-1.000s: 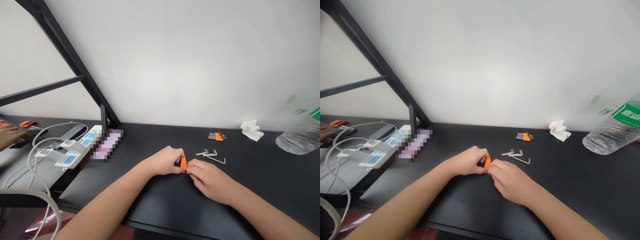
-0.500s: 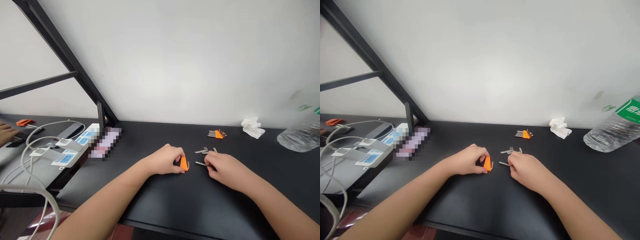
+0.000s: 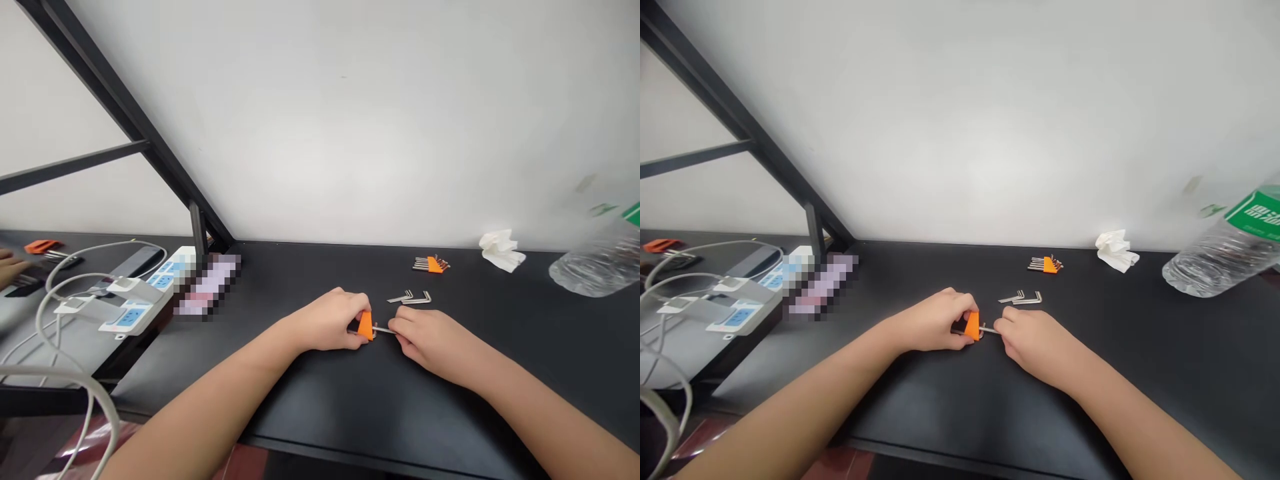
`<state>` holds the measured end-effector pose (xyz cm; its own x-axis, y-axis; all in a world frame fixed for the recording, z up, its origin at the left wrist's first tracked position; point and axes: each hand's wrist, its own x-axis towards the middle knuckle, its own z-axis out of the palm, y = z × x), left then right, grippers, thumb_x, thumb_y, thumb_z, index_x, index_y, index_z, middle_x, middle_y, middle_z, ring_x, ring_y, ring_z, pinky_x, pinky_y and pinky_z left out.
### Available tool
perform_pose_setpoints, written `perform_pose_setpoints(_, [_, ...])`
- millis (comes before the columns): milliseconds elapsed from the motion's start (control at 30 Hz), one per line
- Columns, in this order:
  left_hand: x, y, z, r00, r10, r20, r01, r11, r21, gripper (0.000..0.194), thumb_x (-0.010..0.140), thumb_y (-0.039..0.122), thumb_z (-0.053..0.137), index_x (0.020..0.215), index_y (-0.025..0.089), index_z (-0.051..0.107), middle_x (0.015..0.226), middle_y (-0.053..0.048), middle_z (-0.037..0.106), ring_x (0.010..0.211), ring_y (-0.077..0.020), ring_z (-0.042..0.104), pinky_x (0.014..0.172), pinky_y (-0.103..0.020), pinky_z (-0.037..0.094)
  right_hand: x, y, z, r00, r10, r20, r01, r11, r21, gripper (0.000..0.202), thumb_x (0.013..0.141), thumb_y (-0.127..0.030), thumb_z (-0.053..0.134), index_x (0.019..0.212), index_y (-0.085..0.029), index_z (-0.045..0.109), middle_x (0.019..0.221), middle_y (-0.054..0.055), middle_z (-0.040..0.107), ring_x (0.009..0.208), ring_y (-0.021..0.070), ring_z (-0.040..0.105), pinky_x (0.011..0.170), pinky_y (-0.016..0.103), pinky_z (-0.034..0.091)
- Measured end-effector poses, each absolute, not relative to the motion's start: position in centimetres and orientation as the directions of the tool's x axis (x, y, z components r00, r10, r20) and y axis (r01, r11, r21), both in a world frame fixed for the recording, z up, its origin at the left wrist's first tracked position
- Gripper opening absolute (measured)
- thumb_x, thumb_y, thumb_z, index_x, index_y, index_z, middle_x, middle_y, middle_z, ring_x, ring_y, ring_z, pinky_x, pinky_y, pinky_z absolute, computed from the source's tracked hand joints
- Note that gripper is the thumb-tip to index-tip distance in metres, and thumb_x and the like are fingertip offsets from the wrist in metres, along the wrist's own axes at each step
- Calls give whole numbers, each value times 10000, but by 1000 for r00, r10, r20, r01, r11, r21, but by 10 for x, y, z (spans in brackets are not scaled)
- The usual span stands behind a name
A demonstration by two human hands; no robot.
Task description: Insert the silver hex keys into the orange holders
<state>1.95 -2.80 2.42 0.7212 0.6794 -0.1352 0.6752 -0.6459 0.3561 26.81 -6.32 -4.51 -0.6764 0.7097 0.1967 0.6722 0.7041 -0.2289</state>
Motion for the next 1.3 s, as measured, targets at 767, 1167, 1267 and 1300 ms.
perform_pose_setpoints(767, [22,-30,23,767,630,-121,634,-714,297,234,885,292,713,926,219,494,850,2,653,818,-195,616,804,-317,442,260,-78,-47,-678,695,239,694,712,-104,198,970,-100,490,879,-208,629,807,23,558,634,152,508,568,327,294])
perform_pose_setpoints(1167, [21,-28,21,739,668,-92,648,-666,368,245,855,240,717,889,220,475,853,12,680,751,-176,609,706,-297,423,246,-78,-46,-521,803,290,731,595,-333,181,968,-153,535,1100,-207,647,1115,74,608,753,154,611,651,301,488])
perform_pose_setpoints(1267, [21,-28,21,731,676,-93,661,-666,346,270,858,272,739,897,221,477,835,12,676,780,-191,620,732,-304,431,260,-72,-49,-461,857,228,771,515,-376,192,973,-206,560,1134,-226,662,1122,78,613,728,161,632,647,316,518])
perform_pose_setpoints(1300, [21,-28,20,728,679,-97,664,-662,348,271,862,280,743,908,221,483,839,9,678,805,-198,628,745,-304,437,264,-70,-51,-461,862,212,770,507,-386,183,988,-222,552,1126,-234,671,1091,73,622,734,167,640,658,319,528])
